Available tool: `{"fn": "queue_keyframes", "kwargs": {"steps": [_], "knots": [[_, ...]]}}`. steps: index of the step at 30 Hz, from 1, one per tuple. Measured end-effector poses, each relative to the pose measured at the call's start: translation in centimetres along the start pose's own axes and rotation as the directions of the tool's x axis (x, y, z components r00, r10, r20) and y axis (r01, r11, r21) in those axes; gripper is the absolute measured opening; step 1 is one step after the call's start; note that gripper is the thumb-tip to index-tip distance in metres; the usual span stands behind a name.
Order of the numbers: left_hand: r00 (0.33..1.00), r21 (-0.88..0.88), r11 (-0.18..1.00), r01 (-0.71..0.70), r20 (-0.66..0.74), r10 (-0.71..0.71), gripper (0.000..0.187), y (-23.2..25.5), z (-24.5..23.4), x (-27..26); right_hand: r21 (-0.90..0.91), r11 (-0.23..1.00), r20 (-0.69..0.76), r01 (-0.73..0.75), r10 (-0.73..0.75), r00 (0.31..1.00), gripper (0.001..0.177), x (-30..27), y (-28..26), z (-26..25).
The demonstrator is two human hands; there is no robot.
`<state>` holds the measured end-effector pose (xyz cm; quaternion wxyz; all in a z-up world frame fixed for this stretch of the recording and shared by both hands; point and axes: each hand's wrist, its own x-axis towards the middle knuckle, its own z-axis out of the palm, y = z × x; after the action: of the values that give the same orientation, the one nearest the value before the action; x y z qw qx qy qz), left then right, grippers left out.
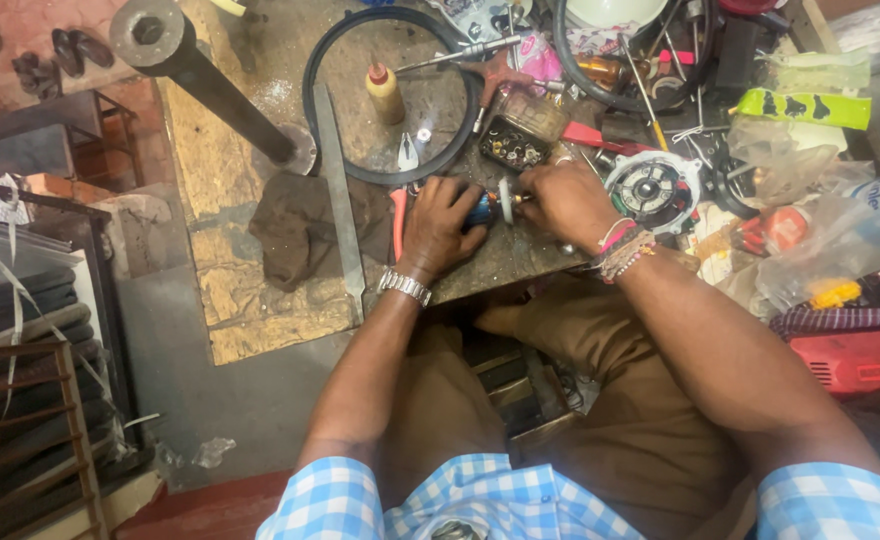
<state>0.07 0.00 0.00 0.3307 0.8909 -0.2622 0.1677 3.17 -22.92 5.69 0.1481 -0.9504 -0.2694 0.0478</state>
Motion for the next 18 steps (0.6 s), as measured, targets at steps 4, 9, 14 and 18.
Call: {"fn": "queue_keyframes", "kwargs": {"steps": [4, 9, 14, 18], "knots": [[1.0, 0.002, 1.0, 0.004, -0.001, -0.004, 0.055, 0.02, 0.05, -0.08, -0.015, 0.999, 0.04, -0.04, 0.04, 0.998, 0.022, 0.06, -0.01, -0.08], [1.0, 0.008, 1.0, 0.004, 0.006, -0.004, 0.057, -0.06, 0.13, -0.06, -0.005, 1.0, -0.018, 0.02, -0.02, 1.0, 0.028, 0.0, 0.14, 0.16], [1.0, 0.016, 1.0, 0.019, 0.014, -0.02, 0.056, 0.2, -0.12, -0.02, -0.009, 1.0, -0.035, 0.026, -0.027, 0.999, 0.024, 0.01, 0.15, 0.32], [1.0, -0.028, 1.0, -0.002, -0.02, 0.002, 0.054, 0.5, -0.28, 0.18, -0.015, 1.0, -0.065, 0.013, -0.014, 0.998, 0.025, -0.12, 0.21, 0.44]]}}
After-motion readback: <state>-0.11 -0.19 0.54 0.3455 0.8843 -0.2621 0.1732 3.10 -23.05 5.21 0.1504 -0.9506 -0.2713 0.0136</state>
